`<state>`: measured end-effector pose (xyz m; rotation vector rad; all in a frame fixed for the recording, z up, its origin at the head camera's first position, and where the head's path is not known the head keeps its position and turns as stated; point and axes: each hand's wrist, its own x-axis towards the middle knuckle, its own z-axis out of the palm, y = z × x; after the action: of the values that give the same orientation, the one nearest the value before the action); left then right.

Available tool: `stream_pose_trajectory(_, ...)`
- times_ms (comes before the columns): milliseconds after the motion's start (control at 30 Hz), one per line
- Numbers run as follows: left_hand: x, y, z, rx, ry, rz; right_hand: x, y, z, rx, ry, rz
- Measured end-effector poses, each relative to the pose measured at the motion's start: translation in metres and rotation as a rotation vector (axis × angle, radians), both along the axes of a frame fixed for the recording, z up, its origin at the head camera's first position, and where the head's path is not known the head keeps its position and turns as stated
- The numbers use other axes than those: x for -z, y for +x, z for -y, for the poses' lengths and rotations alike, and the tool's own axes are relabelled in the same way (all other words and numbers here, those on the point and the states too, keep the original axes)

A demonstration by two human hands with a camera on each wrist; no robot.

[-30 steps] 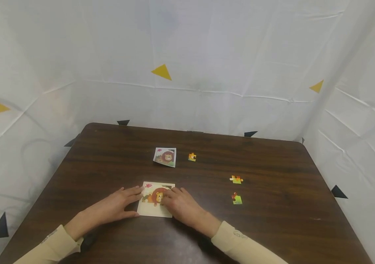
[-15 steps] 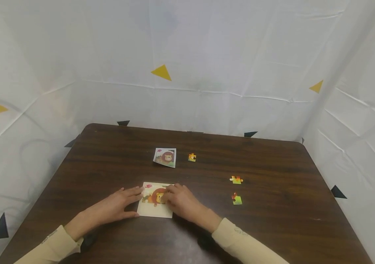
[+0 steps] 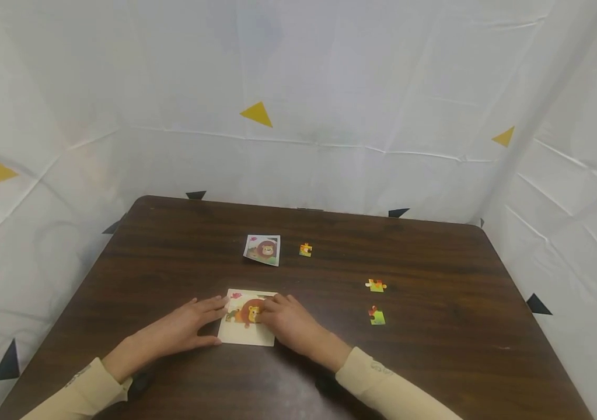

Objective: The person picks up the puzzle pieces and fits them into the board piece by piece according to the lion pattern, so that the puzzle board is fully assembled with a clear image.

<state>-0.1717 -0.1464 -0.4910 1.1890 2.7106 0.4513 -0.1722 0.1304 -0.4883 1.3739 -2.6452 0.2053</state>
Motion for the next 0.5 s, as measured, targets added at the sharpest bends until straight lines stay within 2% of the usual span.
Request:
stream_pose_trajectory(167, -0.0007, 0.0001, -0.0004, 0.0, 0.004, -0.002, -0.002, 0.0028, 0.0006, 0.001, 0.095, -0.042)
stream_pose_trajectory(500, -0.0013, -0.0002, -0.0009, 0.005, 0.001, 0.003, -0.0017, 0.0076, 0.0012, 0.012, 0.171, -0.061)
